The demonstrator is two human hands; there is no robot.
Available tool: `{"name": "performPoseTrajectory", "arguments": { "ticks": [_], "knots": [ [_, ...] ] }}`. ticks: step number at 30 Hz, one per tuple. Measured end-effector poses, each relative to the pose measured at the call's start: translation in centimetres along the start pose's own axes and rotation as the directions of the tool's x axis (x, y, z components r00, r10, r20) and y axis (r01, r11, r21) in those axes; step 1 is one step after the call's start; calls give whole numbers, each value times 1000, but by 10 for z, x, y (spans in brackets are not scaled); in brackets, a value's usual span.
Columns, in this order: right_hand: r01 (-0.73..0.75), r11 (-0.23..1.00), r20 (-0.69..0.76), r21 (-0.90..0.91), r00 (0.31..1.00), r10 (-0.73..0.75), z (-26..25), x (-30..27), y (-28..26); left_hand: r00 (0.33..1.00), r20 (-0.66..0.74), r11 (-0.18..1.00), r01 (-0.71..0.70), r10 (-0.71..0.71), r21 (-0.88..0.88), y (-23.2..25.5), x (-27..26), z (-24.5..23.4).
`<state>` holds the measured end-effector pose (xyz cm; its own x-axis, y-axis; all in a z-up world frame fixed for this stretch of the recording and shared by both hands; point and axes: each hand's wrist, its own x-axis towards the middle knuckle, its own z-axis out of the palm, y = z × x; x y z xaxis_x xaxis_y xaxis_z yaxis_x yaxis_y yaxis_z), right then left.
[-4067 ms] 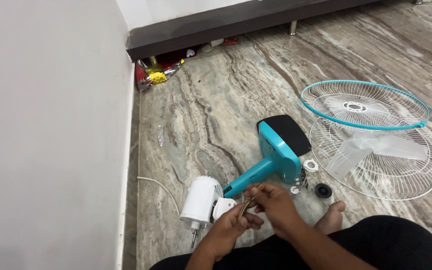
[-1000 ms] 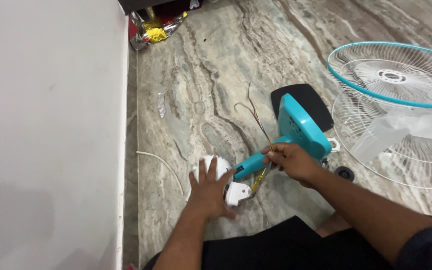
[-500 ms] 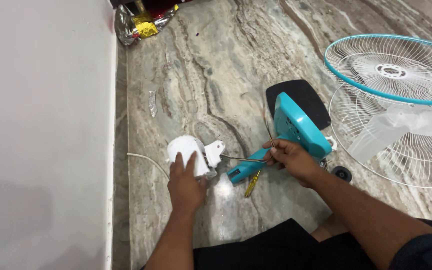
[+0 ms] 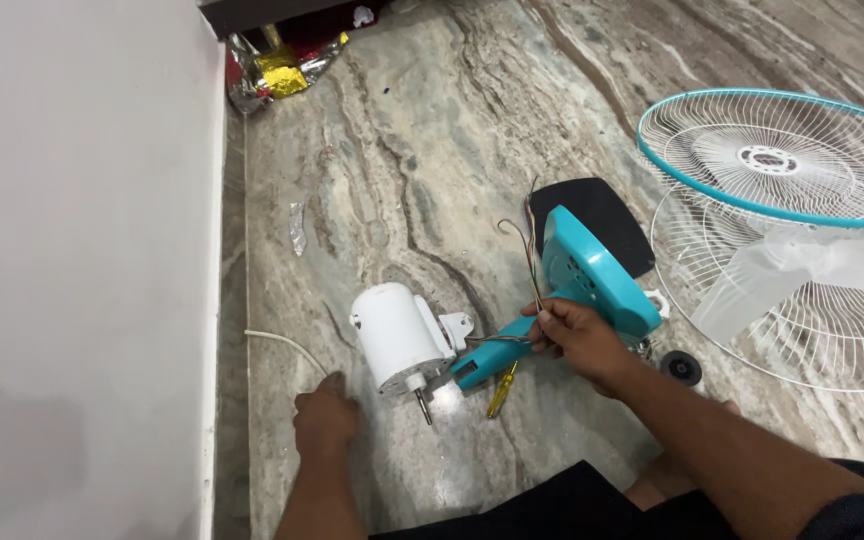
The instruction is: The person sits on the floor and repairs a disassembled electric fan. They use a screwdriver to strip the insulation from wires and connect them to the fan motor. The person handles the fan housing, motor, and various small parts scattered on the floor.
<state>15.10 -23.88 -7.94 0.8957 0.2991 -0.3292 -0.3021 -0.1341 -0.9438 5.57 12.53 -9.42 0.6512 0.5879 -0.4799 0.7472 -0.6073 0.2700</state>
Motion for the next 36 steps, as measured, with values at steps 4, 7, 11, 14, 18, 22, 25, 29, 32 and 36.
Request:
{"name": "performPoseTrajectory", "arguments": {
  "ticks": [4,7,11,14,18,22,25,29,32,36],
  "knots": [
    [27,999,-7,-25,1000,-27,5,0,1,995,-82,997,-58,61,45,-10,12,21],
    [56,996,-9,-64,998,-57,10,-1,1,999,-39,998,34,-31,61,-15,31,30],
    [74,989,15,-129,997,-73,20,-8,3,989,-113,994,88,-94,-60,-16,35,30],
    [170,971,69,-168,985,-160,30,-12,3,964,-223,895,29,-142,-445,2,29,18],
    [192,955,116,-224,979,-170,34,-18,2,996,-91,335,-81,-15,-939,32,6,3],
    [221,948,166,-228,968,-186,43,-20,-2,985,61,179,32,159,-983,57,-37,-5],
    [250,936,170,-246,962,-213,43,-27,-2,945,183,119,156,270,-981,72,-72,-7],
    [279,900,206,-334,954,-219,47,-32,-3,924,242,195,190,296,-962,82,-95,-6],
    [296,885,237,-359,946,-221,46,-32,-5,929,193,370,66,316,-927,81,-90,0],
    [315,900,245,-302,938,-246,48,-30,-1,913,84,217,-5,399,-976,78,-79,13]
  ]
}}
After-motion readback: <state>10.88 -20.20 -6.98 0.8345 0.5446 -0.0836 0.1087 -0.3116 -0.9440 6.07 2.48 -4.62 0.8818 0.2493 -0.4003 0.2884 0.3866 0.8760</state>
